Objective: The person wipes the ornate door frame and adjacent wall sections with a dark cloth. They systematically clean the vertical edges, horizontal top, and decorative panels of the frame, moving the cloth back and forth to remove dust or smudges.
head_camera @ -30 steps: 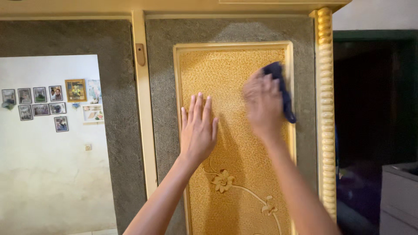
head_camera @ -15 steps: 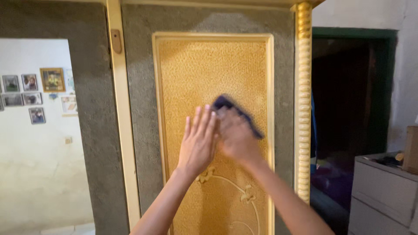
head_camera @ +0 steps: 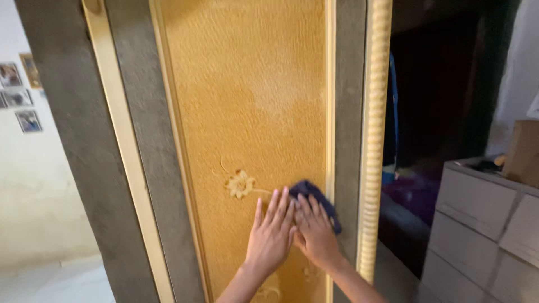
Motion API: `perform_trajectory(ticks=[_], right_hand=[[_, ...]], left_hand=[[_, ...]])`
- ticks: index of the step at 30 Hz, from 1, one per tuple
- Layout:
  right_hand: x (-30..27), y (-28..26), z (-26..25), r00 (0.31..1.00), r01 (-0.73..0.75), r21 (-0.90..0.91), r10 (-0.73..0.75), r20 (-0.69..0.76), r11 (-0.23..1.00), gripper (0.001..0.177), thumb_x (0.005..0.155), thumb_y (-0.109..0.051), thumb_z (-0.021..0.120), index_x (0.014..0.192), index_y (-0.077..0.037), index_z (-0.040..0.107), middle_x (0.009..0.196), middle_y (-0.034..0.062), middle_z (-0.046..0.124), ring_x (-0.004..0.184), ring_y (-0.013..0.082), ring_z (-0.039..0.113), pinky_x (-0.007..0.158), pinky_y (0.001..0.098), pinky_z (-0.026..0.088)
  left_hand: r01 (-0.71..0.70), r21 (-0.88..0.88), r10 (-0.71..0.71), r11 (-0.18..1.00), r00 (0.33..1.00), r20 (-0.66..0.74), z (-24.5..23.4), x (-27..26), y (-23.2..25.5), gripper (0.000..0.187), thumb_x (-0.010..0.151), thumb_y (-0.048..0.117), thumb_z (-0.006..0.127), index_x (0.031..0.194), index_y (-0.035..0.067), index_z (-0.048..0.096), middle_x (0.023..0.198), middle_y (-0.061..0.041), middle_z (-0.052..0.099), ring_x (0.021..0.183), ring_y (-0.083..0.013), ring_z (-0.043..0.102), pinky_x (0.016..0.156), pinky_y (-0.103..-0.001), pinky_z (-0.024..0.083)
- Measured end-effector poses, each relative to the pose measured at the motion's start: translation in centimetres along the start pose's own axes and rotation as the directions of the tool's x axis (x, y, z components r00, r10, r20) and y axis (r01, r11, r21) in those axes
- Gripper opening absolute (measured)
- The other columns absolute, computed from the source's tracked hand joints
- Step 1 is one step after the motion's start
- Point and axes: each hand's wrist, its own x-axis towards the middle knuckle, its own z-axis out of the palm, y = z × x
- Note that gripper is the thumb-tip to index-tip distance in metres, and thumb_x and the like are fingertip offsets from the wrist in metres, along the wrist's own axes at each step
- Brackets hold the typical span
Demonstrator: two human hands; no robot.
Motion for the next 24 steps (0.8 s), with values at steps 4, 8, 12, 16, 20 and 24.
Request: perform_trajectory(ticks=[4, 8, 12, 16, 20, 24], right_hand=[[-4.0, 0.1, -0.4, 0.988, 0.075, 0.014, -0.077, 0.134, 0.997, 0.058, 0.096, -0.034, 0.061, 0.148, -0.012, 0.049, 0.157, 0.0194, 0.041, 0.142, 0.0466, 0.040, 0.111, 0.0592, 0.036], [3.0, 2.3, -1.3, 0.994, 0.104, 0.046, -0.105, 0.010, 0.994, 0.058, 0.094, -0.030, 0.063, 0.150, -0.023, 0.049, 0.161, 0.0174, 0.040, 0.146, 0.0486, 0.039, 0.115, 0.0623, 0.035], [13.3, 2.3, -1.6, 0.995, -0.052, -0.065, 0.046, -0.089, 0.996, 0.062, 0.100, -0.024, 0.060, 0.159, -0.022, 0.043, 0.170, 0.0139, 0.029, 0.155, 0.0432, 0.029, 0.125, 0.0623, 0.028], [13.5, -3.9, 0.7, 0.995, 0.079, -0.021, -0.080, -0.062, 0.997, 0.058, 0.101, -0.037, 0.063, 0.154, -0.028, 0.041, 0.167, 0.0132, 0.027, 0.153, 0.0432, 0.027, 0.122, 0.0655, 0.025], [5.0, -9.7, 2.8, 0.941, 0.000, 0.360, -0.122, 0.316, 0.933, 0.061, 0.108, -0.028, 0.048, 0.166, -0.020, 0.030, 0.168, 0.0080, 0.035, 0.154, 0.0408, 0.033, 0.124, 0.0631, 0.030], [2.7, -9.3, 2.8, 0.865, 0.204, 0.357, -0.339, 0.371, 0.912, 0.062, 0.104, -0.030, 0.052, 0.162, -0.029, 0.029, 0.164, 0.0043, 0.038, 0.151, 0.0313, 0.042, 0.125, 0.0549, 0.036]], left_hand=[[0.095, -0.091, -0.087, 0.991, 0.992, 0.092, 1.5, -5.1, 3.2, 0.069, 0.100, 0.036, 0.050, 0.157, 0.001, 0.030, 0.169, -0.016, 0.019, 0.157, -0.0327, 0.012, 0.123, -0.057, 0.008], [0.199, -0.155, -0.190, 0.968, 0.979, 0.071, 0.5, -5.3, 1.2, 0.071, 0.101, 0.034, 0.051, 0.159, -0.001, 0.028, 0.169, -0.020, 0.016, 0.156, -0.0370, 0.010, 0.123, -0.058, 0.008], [0.358, -0.158, -0.363, 0.920, 0.932, -0.005, -2.3, -5.0, -1.2, 0.069, 0.104, 0.031, 0.049, 0.159, -0.001, 0.025, 0.169, -0.026, 0.010, 0.158, -0.0431, 0.006, 0.126, -0.058, 0.007], [0.458, -0.261, -0.505, 0.850, 0.850, -0.150, -3.9, -5.5, -2.2, 0.069, 0.106, 0.028, 0.048, 0.161, -0.005, 0.022, 0.171, -0.028, 0.008, 0.160, -0.0463, 0.005, 0.129, -0.060, 0.007], [0.502, -0.241, -0.548, 0.831, 0.811, -0.202, -4.4, -6.7, -2.9, 0.071, 0.106, 0.028, 0.050, 0.161, -0.006, 0.022, 0.170, -0.029, 0.008, 0.159, -0.0485, 0.005, 0.128, -0.063, 0.008], [0.563, -0.192, -0.590, 0.804, 0.796, -0.134, -5.1, -9.3, -3.9, 0.072, 0.105, 0.029, 0.051, 0.160, -0.005, 0.021, 0.169, -0.031, 0.008, 0.158, -0.0513, 0.005, 0.126, -0.063, 0.010]])
